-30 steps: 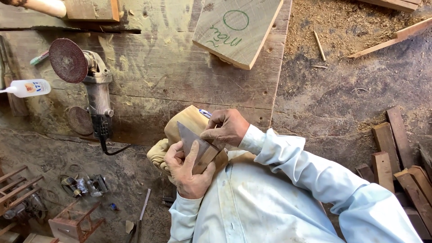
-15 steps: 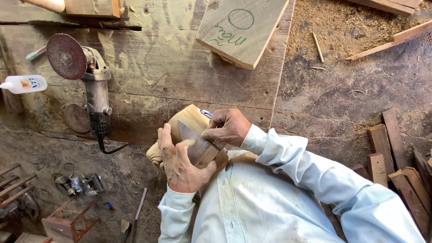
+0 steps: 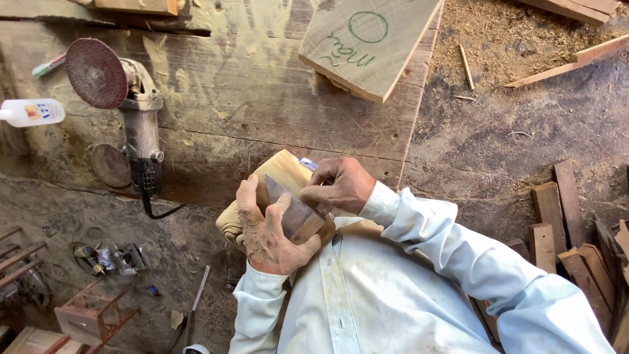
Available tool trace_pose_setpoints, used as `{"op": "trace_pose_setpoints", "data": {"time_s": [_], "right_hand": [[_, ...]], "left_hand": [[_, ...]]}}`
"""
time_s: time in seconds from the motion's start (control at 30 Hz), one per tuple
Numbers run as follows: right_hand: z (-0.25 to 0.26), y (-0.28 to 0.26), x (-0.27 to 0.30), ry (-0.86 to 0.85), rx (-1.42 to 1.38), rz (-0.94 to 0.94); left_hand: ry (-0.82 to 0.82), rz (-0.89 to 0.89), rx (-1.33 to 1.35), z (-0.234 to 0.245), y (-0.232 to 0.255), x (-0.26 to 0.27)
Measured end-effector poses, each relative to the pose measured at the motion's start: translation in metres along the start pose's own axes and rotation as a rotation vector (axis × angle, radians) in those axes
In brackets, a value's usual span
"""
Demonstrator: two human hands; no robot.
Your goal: Sanding a carved wooden block with an angle grinder and marking it with a pen and template.
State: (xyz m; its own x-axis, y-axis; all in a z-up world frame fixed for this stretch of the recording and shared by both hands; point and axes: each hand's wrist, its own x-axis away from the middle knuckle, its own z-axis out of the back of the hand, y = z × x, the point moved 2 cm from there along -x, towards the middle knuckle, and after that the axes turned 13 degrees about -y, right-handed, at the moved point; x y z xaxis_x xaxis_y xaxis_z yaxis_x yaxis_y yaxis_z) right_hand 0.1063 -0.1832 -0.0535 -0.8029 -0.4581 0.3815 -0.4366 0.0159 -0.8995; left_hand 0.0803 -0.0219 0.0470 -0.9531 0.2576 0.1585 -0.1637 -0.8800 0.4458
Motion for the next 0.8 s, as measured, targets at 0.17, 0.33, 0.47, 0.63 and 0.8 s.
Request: {"op": "trace_pose_setpoints", "data": {"time_s": [0.17, 0.33, 0.47, 0.63, 0.8], "right_hand": [[0.02, -0.023, 0.014, 0.024, -0.013, 0.012], [0.034, -0.019, 0.034, 0.0, -0.311, 0.113], [0.043, -0.025, 0.051, -0.064, -0.418, 0.182], [0.036, -0.015, 0.062, 0.037, -0.296, 0.136], [0.028, -0.033, 0.061, 0.087, -0.045, 0.102]], "left_hand": [[0.057, -0.109, 0.027, -0.006, -0.006, 0.001], [0.096, -0.15, 0.043, -0.012, -0.01, 0.004], [0.103, -0.176, 0.076, -0.009, -0.009, 0.003], [0.101, -0.186, 0.072, -0.012, -0.012, 0.003], [0.107, -0.173, 0.09, -0.015, -0.016, 0.005]]}}
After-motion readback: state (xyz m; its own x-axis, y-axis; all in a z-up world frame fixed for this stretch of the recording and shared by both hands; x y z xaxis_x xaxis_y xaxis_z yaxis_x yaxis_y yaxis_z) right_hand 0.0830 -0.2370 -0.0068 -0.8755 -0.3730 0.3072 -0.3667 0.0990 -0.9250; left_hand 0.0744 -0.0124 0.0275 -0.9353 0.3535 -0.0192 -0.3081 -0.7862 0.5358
